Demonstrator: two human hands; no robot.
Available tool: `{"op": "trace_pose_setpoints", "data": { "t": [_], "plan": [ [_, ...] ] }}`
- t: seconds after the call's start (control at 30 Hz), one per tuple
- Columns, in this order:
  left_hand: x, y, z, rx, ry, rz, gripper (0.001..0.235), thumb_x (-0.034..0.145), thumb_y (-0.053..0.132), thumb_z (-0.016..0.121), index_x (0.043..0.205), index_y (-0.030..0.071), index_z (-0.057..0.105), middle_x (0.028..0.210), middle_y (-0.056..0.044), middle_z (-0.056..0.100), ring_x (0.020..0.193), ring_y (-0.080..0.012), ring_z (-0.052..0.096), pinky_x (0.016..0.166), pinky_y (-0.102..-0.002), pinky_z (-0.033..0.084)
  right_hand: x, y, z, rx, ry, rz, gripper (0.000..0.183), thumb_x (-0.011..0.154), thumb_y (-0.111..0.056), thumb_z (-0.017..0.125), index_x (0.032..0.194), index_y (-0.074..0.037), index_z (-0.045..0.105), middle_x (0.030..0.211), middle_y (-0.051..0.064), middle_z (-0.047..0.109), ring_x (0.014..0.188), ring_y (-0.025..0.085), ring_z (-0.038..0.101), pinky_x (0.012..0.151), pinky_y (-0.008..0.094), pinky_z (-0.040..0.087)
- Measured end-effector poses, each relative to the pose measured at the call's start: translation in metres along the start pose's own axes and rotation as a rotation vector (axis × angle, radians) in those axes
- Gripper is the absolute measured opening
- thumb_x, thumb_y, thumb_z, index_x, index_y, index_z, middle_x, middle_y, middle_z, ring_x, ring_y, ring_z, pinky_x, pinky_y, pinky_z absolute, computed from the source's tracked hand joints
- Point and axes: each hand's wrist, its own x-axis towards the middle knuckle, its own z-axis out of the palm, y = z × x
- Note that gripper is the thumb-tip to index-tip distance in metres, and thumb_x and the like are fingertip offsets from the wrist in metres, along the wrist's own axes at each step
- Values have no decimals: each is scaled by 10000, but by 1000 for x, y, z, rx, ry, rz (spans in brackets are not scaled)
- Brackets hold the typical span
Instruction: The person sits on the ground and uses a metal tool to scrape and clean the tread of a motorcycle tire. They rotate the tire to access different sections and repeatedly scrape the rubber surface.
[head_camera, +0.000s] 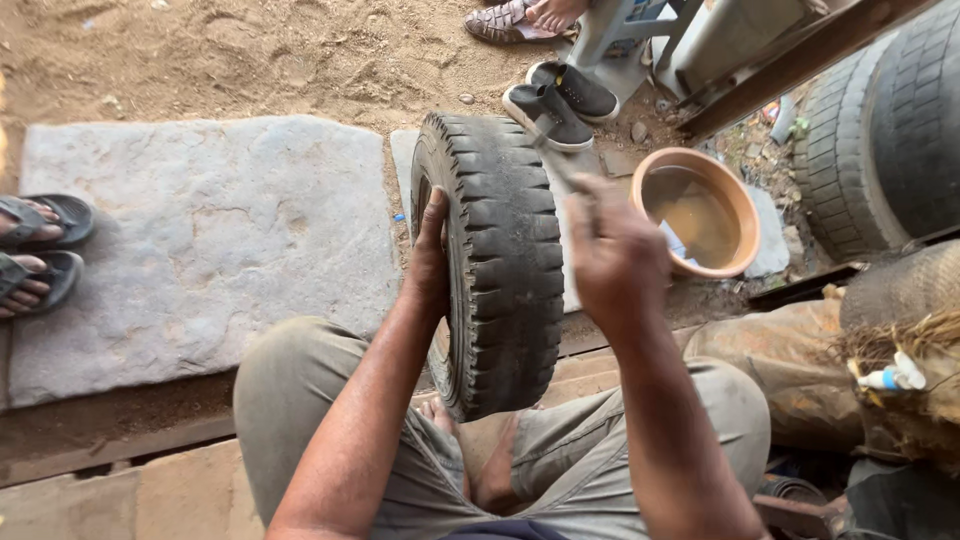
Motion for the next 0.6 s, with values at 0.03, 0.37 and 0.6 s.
{"op": "trace_pose_setpoints", "data": {
  "t": [0.03,0.37,0.6],
  "plan": [
    [3,-1,0,1,0,4,983,871,762,516,1503,12,458,1344,-219,627,1231,-349,633,1061,-515,534,-2,-4,-4,98,94,11,153,1170,-134,583,1266,-51,667,1108,154,735,1054,241,737,890,380,607],
    [8,3,-2,-24,-58,17,927,913,740,517,1491,17,478,1344,-212,617,1215,-349,629,1044,-513,540,-29,-15,-8,51,122,104,246,1049,-37,628,1290,-8,663,1021,135,720,804,201,691,726,351,579],
    [1,8,1,38,-32,73,897,917,738,514,1457,22,515,1288,-192,654,1139,-315,676,961,-472,589,-41,-15,-3,-19,107,-7,192,1049,-39,635,1239,-13,645,1053,131,716,863,188,712,801,340,557]
  ]
}}
